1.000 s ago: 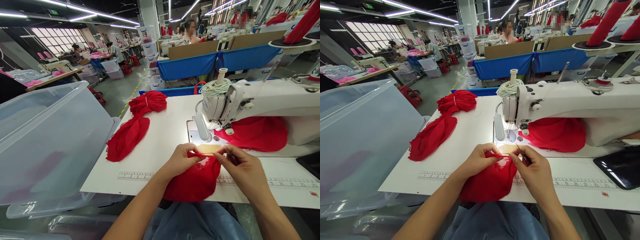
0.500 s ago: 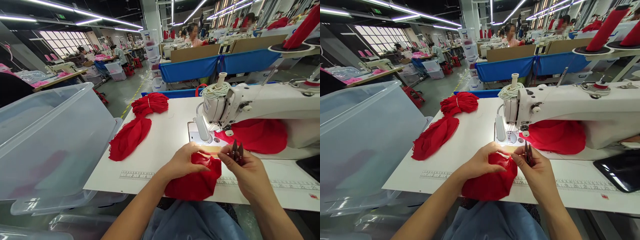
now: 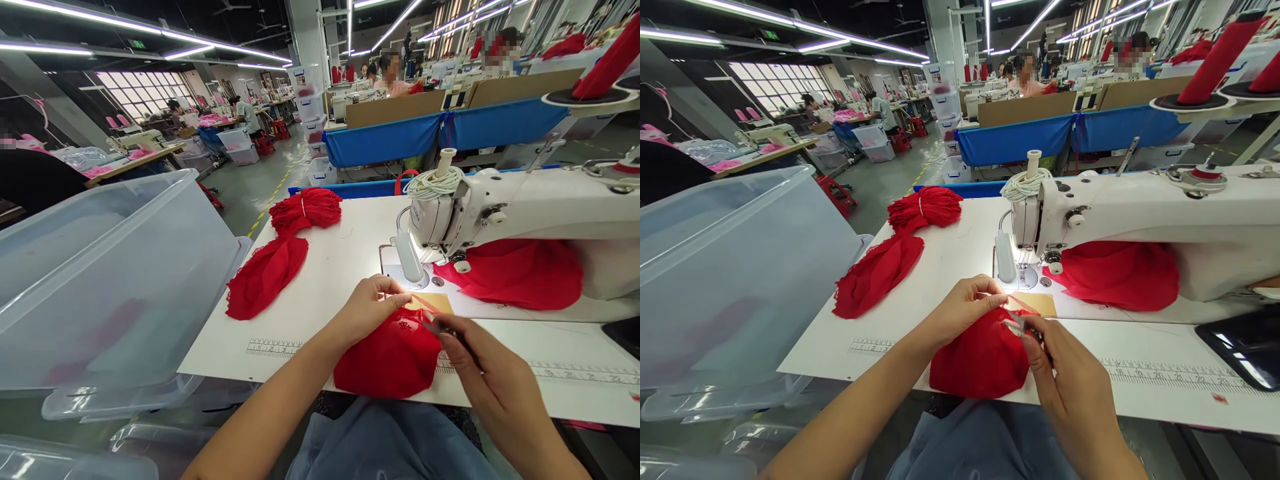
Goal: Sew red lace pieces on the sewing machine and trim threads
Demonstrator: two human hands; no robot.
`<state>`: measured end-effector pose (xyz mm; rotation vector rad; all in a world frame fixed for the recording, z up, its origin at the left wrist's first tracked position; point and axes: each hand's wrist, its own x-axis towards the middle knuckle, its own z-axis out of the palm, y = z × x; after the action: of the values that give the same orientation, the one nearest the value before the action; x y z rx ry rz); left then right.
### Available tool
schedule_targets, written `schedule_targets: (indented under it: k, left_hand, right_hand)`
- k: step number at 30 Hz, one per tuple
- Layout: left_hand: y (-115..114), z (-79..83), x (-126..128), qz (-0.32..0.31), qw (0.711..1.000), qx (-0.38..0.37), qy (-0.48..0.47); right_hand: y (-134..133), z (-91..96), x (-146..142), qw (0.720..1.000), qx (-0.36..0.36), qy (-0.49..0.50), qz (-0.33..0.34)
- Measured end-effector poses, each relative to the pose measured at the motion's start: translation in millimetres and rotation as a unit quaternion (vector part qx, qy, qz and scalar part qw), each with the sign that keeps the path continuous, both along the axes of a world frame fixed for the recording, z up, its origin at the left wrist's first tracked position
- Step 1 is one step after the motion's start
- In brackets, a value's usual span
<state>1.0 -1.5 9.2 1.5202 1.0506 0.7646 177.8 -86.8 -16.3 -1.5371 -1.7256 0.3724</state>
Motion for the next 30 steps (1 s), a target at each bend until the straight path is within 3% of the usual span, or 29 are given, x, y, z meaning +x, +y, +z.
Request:
schedule_targets:
  k: [5,10,14,17,19,22,27,29,30]
  left_hand:
    - [-2.2,1.0,4.3,0.012,0.999,0.024,0.047]
    - [-7.5,4.3,6.7,0.022,0.997,0.018,0.066]
    - [-11.5,6.2,0.3,0.044,0.998,0.019,0.049]
    - [-15.8,7.0,-3.0,0.048,0.998,0.03,0.026]
    - [-18.5,6.3,-1.2,0.015,0.999,0.043,0.004]
    - [-18.4,0.2,5.8,-0.047,0.996,0.07,-0.016]
    - [-5.1,-18.2,20.0,-0.075,0.968,0.187,0.148]
    - [0.3,-21.6,24.0,-0.123,0.955,0.192,0.192]
    - [2.6,-21.7,24.6,-0.142,0.952,0.182,0.201]
  right_hand:
    - [8.0,-9.1,-8.8,0.99,-0.081,-0.091,-0.065]
    - [19.9,-18.7,-17.5,0.987,-0.062,-0.123,-0.076]
    - [13.8,-18.6,-11.6,0.998,-0.061,0.013,-0.023]
    - [13.1,-13.5,-2.0,0.986,-0.053,0.154,-0.04]
    - [16.5,-8.3,2.2,0.981,-0.053,0.181,-0.048]
    - [20.8,-1.8,3.0,0.98,-0.061,0.188,-0.009]
    - [21.0,-4.6,1.4,0.963,-0.041,0.262,-0.043]
    - [20.0,-6.2,7.1,0.939,-0.031,0.337,-0.062]
    - [17.7,-6.1,12.8,0.914,-0.009,0.396,-0.086]
